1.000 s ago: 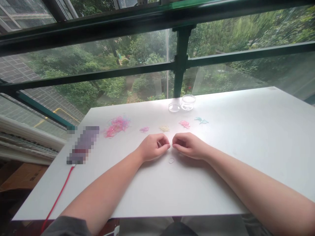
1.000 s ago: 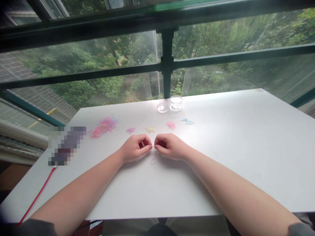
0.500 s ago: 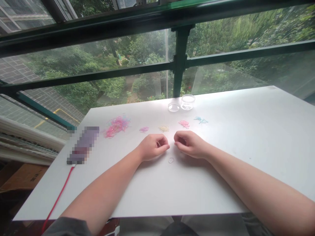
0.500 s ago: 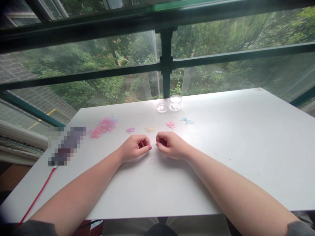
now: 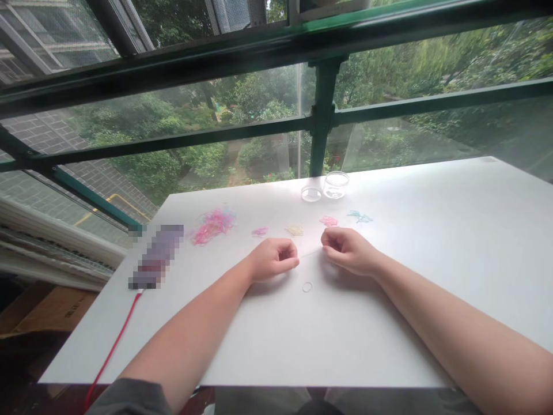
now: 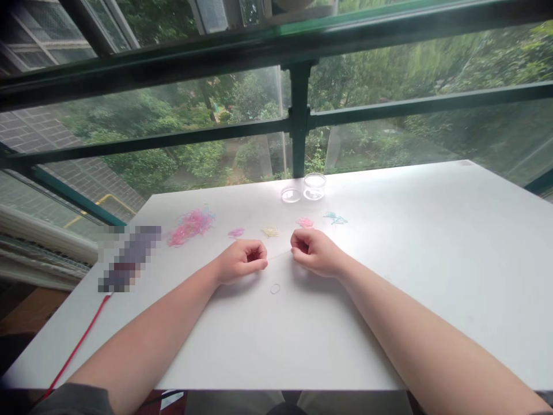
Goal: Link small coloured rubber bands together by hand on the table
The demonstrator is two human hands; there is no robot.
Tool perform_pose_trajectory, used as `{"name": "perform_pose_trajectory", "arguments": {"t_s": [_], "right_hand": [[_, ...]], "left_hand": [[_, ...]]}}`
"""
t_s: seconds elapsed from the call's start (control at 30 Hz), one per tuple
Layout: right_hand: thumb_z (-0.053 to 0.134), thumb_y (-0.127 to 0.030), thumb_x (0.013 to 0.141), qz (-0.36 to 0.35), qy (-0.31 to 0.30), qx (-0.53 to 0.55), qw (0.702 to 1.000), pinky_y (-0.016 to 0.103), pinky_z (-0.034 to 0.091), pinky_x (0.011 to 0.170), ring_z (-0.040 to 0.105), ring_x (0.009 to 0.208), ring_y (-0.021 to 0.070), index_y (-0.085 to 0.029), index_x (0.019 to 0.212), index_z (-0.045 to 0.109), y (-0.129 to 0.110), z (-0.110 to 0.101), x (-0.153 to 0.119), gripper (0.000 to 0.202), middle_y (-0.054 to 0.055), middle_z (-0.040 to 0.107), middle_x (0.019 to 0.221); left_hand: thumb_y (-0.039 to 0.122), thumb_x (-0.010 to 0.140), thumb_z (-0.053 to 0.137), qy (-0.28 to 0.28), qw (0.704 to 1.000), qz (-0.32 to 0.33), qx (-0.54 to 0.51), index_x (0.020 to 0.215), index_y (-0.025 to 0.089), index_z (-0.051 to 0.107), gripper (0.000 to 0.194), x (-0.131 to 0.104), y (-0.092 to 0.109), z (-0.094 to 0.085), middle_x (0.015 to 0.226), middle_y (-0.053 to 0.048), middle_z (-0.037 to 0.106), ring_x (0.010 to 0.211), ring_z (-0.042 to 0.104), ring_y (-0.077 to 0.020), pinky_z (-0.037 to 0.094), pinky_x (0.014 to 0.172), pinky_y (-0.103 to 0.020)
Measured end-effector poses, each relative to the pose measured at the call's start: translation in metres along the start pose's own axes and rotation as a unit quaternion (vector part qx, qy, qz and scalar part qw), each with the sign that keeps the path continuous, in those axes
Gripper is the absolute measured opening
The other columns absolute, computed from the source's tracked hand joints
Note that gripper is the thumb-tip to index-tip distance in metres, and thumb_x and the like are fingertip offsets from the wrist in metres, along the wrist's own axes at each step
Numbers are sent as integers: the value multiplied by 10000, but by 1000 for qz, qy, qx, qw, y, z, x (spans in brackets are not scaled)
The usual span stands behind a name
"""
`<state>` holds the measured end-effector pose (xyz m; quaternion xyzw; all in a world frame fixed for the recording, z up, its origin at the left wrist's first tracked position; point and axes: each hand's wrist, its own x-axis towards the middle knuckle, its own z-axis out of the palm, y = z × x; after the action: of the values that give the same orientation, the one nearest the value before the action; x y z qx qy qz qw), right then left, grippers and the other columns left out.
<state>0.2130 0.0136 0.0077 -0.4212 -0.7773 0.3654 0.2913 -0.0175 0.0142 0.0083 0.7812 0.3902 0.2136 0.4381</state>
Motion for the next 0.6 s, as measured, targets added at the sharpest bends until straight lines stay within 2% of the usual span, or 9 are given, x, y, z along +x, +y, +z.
{"name": "perform_pose_trajectory", "arguments": {"t_s": [0.2,0.37,0.6], "right_hand": [[474,-135,697,-21,-59,-18,998,214,295,489,350,525,83,-188,647,413,-6,10,-3,95,-50,395,575],[470,-134,701,-22,-63,-24,997,212,300,490,355,529,84,-190,651,411,-6,10,-3,95,-49,398,582],[476,-133,700,-14,-53,-11,998,215,301,490,355,524,84,-190,648,409,-5,8,-3,103,-52,397,572]], "left_hand": [[279,750,558,1,999,1,47,699,150,544,140,-1,3,4,631,11,547,569,476,-88,382,542,-201],[277,747,555,-9,997,1,72,704,156,554,128,-2,5,3,639,8,572,572,492,-93,388,543,-202],[254,735,558,21,997,6,75,696,155,552,106,-2,3,5,638,5,571,570,491,-93,393,542,-204]]}}
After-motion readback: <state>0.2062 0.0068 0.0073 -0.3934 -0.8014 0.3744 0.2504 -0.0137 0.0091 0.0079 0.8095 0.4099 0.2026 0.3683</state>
